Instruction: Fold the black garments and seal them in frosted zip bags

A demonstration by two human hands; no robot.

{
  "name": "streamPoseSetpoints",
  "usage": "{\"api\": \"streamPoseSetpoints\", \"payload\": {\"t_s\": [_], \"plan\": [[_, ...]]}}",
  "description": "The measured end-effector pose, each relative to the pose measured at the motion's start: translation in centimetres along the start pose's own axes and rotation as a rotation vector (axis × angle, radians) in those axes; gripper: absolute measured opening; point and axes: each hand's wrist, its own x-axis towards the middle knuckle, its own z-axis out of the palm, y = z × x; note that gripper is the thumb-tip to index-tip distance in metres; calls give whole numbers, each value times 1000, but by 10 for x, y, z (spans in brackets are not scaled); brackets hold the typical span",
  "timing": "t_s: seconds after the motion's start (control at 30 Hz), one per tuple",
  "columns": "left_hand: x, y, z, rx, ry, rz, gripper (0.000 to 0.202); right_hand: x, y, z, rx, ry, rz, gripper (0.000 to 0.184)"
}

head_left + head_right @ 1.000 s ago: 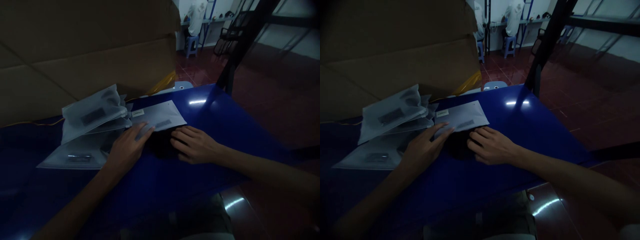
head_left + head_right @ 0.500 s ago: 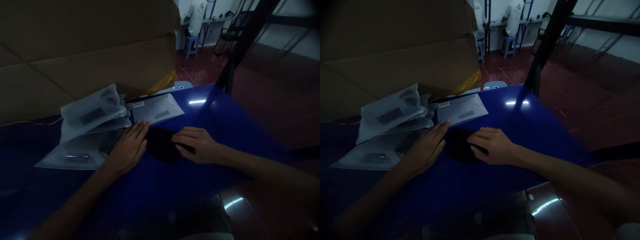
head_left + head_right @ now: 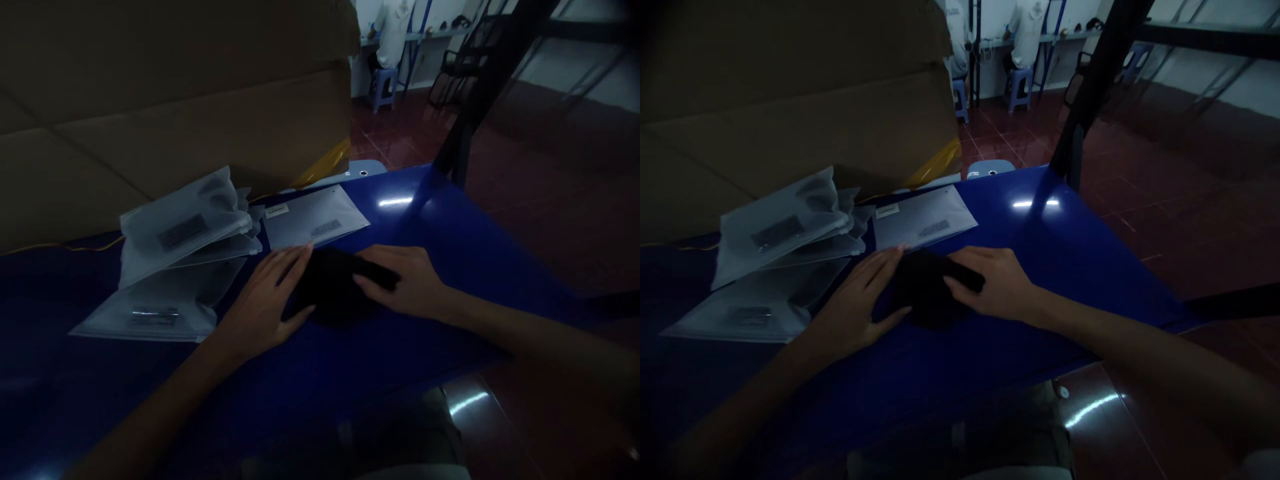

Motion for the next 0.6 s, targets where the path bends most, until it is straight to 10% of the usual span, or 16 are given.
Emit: {"api": "streamPoseSetpoints", "payload": {"t_s": [0.27,0.6], "plan": [[1,3,-10,-61,19,292,50,8,25,-10,383,61,632,35],[0,0,-5,54,161,150,28,2,30,-9,-415,28,154,43]]}}
